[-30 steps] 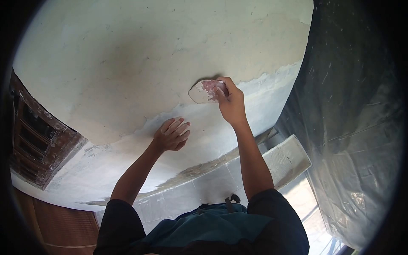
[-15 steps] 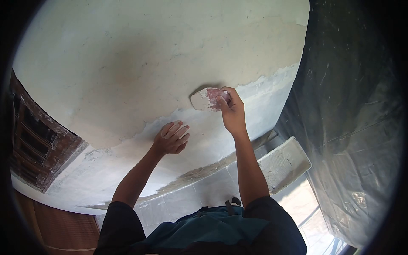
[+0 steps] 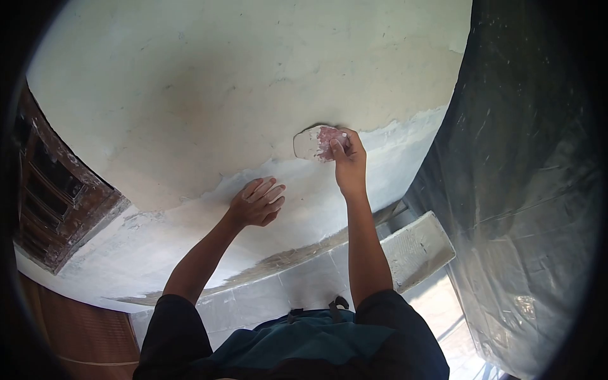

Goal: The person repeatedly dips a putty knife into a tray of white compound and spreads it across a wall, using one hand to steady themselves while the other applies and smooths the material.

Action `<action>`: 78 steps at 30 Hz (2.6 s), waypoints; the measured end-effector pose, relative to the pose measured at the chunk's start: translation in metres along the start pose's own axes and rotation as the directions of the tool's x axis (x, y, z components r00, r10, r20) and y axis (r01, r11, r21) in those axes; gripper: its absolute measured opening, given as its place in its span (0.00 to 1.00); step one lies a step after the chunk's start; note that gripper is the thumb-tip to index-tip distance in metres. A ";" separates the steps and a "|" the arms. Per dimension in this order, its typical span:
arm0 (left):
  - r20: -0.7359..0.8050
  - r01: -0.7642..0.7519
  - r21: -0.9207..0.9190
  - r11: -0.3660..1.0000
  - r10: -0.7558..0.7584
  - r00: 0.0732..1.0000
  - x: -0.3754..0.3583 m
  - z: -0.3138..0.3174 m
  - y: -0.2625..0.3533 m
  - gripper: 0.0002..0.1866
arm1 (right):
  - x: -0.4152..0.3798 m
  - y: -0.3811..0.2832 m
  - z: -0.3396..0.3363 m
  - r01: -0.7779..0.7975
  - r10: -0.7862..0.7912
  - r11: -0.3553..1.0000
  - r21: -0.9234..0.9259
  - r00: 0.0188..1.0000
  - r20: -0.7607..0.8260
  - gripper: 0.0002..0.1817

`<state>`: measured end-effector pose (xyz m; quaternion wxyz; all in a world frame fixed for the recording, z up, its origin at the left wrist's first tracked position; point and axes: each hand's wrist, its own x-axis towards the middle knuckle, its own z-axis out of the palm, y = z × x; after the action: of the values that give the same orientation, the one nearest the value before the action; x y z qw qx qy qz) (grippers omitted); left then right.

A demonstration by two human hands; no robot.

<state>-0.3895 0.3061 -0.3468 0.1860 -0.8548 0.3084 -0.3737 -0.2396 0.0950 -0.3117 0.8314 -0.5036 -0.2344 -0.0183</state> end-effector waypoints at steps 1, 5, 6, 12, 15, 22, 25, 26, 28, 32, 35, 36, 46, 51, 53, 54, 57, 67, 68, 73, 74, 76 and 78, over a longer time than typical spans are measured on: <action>-0.007 0.004 0.005 1.000 -0.004 1.000 -0.001 0.001 0.000 0.15 | 0.004 0.002 -0.010 0.009 -0.008 1.000 0.011 0.998 -0.060 0.10; -0.019 0.016 -0.006 1.000 -0.016 1.000 0.001 0.002 0.000 0.15 | -0.011 -0.008 -0.003 0.011 -0.012 1.000 0.026 1.000 0.017 0.10; -0.023 0.012 -0.012 1.000 -0.012 1.000 0.001 0.001 0.001 0.14 | -0.017 -0.007 0.007 0.020 -0.015 0.999 -0.041 0.994 0.108 0.10; -0.029 0.002 -0.040 0.999 -0.003 1.000 -0.002 0.003 -0.001 0.14 | -0.008 0.008 -0.004 -0.040 0.038 0.999 -0.013 0.996 -0.080 0.11; -0.032 -0.001 -0.033 0.999 0.000 0.999 -0.002 0.005 0.000 0.13 | -0.017 0.004 -0.007 0.003 -0.003 1.000 0.023 1.000 -0.016 0.11; -0.029 0.016 -0.115 0.993 -0.020 0.999 -0.001 -0.005 -0.003 0.13 | -0.004 0.013 -0.012 -0.035 0.039 0.998 0.047 0.995 -0.087 0.11; -0.055 0.070 -0.170 0.983 -0.081 0.995 -0.003 -0.009 0.002 0.13 | -0.007 0.006 -0.026 0.000 0.003 0.998 0.067 0.999 -0.039 0.12; -0.054 0.080 -0.155 0.985 -0.089 0.995 -0.005 -0.010 0.002 0.14 | -0.008 0.009 -0.023 -0.002 0.003 1.000 0.029 1.000 -0.016 0.12; -0.055 0.099 -0.144 0.985 -0.108 0.993 -0.008 -0.012 0.005 0.15 | -0.009 0.009 -0.006 -0.038 0.052 0.988 -0.153 0.995 0.086 0.12; -0.020 0.134 -0.128 0.983 -0.137 0.990 -0.010 -0.019 0.003 0.14 | 0.003 0.020 -0.024 -0.056 0.066 0.988 0.142 0.996 -0.063 0.11; -0.001 0.157 -0.115 0.981 -0.158 0.987 -0.012 -0.017 0.002 0.14 | 0.000 0.013 -0.025 -0.067 0.070 0.984 0.167 0.998 -0.007 0.11; 0.007 0.160 -0.118 0.980 -0.160 0.987 -0.011 -0.018 0.004 0.14 | -0.002 0.011 -0.021 -0.063 0.055 0.984 0.170 0.997 0.051 0.11; 0.033 0.275 -0.075 0.959 -0.273 0.962 -0.011 -0.015 0.014 0.14 | 0.010 -0.052 -0.009 0.141 -0.015 0.920 -0.365 0.945 0.327 0.10; 0.026 0.331 -0.052 0.942 -0.330 0.943 -0.009 -0.013 0.020 0.14 | 0.035 -0.080 0.038 0.666 -0.189 0.554 -0.499 0.684 0.704 0.14; 0.018 0.349 -0.032 0.936 -0.349 0.937 -0.009 -0.011 0.022 0.14 | 0.042 -0.091 0.043 0.647 -0.215 0.584 -0.491 0.706 0.675 0.14; 0.015 0.365 -0.027 0.931 -0.365 0.931 -0.008 -0.010 0.025 0.14 | 0.045 -0.098 0.045 0.619 -0.234 0.614 -0.490 0.735 0.637 0.14; 0.001 0.402 -0.011 0.916 -0.402 0.916 -0.007 -0.007 0.030 0.14 | 0.039 -0.105 0.044 0.674 -0.202 0.556 -0.487 0.677 0.707 0.14; -0.010 0.413 0.014 0.910 -0.413 0.911 -0.008 0.002 0.032 0.14 | 0.044 -0.110 0.051 0.631 -0.188 0.599 -0.494 0.710 0.679 0.15; -0.013 0.415 0.011 0.910 -0.415 0.910 -0.008 0.003 0.032 0.14 | 0.040 -0.106 0.051 0.664 -0.144 0.558 -0.498 0.668 0.730 0.15; -0.037 0.403 0.015 0.915 -0.402 0.915 -0.009 0.003 0.030 0.15 | 0.046 -0.110 0.049 0.646 -0.227 0.570 -0.508 0.718 0.658 0.15; -0.033 0.404 0.011 0.915 -0.404 0.914 -0.010 0.003 0.031 0.15 | 0.044 -0.111 0.048 0.642 -0.222 0.572 -0.511 0.720 0.657 0.15; -0.040 0.403 0.018 0.915 -0.402 0.915 -0.008 0.001 0.031 0.15 | 0.041 -0.112 0.045 0.643 -0.150 0.576 -0.504 0.690 0.708 0.16; -0.031 0.403 0.004 0.915 -0.403 0.915 -0.007 0.000 0.032 0.15 | 0.039 -0.098 0.044 0.709 -0.206 0.544 -0.448 0.630 0.748 0.15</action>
<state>-0.4052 0.2869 -0.3680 0.1050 -0.8934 0.1263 -0.4181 -0.2470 0.0917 -0.1979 0.4022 -0.6725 -0.5962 -0.1746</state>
